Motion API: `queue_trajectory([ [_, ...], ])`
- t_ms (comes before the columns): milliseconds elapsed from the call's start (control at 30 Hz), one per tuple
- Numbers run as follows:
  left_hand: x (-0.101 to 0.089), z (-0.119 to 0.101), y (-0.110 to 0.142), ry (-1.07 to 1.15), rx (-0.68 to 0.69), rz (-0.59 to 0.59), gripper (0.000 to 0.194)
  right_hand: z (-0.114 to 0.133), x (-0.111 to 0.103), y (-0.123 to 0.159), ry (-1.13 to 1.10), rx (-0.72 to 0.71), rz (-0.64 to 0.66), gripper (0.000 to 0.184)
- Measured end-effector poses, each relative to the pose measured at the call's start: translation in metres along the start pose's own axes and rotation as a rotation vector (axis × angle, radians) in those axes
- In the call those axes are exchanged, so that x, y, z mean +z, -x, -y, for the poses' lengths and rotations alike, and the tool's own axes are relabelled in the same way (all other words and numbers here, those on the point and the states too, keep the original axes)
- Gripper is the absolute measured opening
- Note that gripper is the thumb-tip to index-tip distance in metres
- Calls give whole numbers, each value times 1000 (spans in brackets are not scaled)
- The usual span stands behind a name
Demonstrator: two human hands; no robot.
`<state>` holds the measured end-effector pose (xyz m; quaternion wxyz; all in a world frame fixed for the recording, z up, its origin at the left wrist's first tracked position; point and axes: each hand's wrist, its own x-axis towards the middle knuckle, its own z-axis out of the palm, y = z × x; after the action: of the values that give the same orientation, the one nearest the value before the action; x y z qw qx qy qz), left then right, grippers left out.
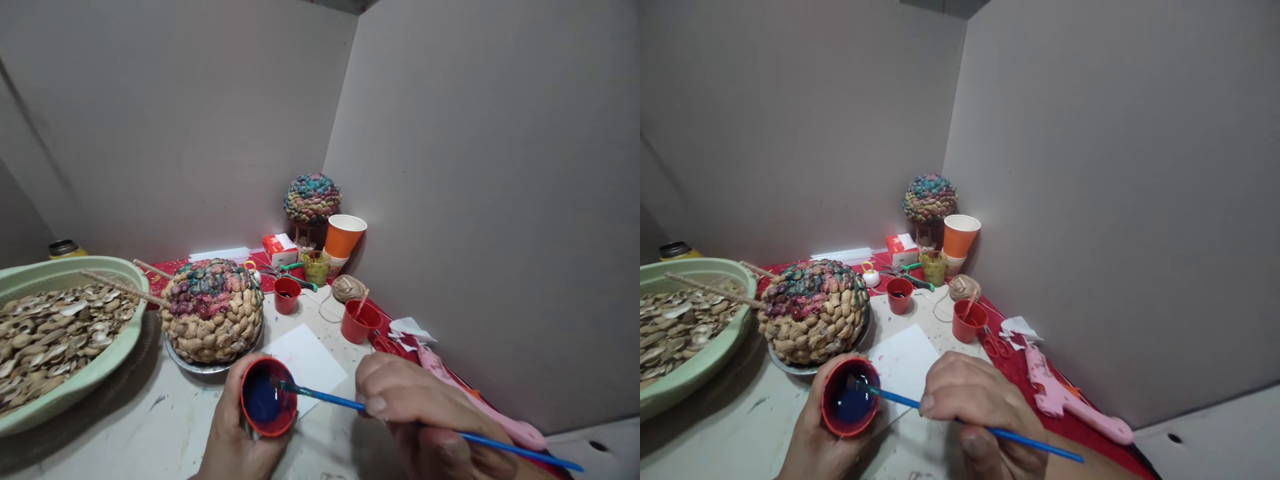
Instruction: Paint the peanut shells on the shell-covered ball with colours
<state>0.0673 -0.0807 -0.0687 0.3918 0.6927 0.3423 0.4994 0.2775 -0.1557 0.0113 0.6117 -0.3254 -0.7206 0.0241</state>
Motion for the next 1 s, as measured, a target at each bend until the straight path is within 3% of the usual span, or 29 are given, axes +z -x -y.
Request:
queue_trajectory([
  [167,1,2,-1,-7,-23,-16,54,8,12,-23,28,-6,22,21],
  [400,2,3,1,-29,-36,15,61,-4,23,-15,67,-9,31,23],
  [500,1,4,2,-42,22,23,60,-3,24,-14,79,12,41,22],
  [733,-2,12,4,-95,246,-1,51,2,19,-17,78,-2,215,23],
  [833,-3,12,3,-82,208,-9,50,0,20,-18,93,-34,279,21],
  [1000,-6,11,1,-76,105,0,55,-6,26,-19,94,-68,237,25],
])
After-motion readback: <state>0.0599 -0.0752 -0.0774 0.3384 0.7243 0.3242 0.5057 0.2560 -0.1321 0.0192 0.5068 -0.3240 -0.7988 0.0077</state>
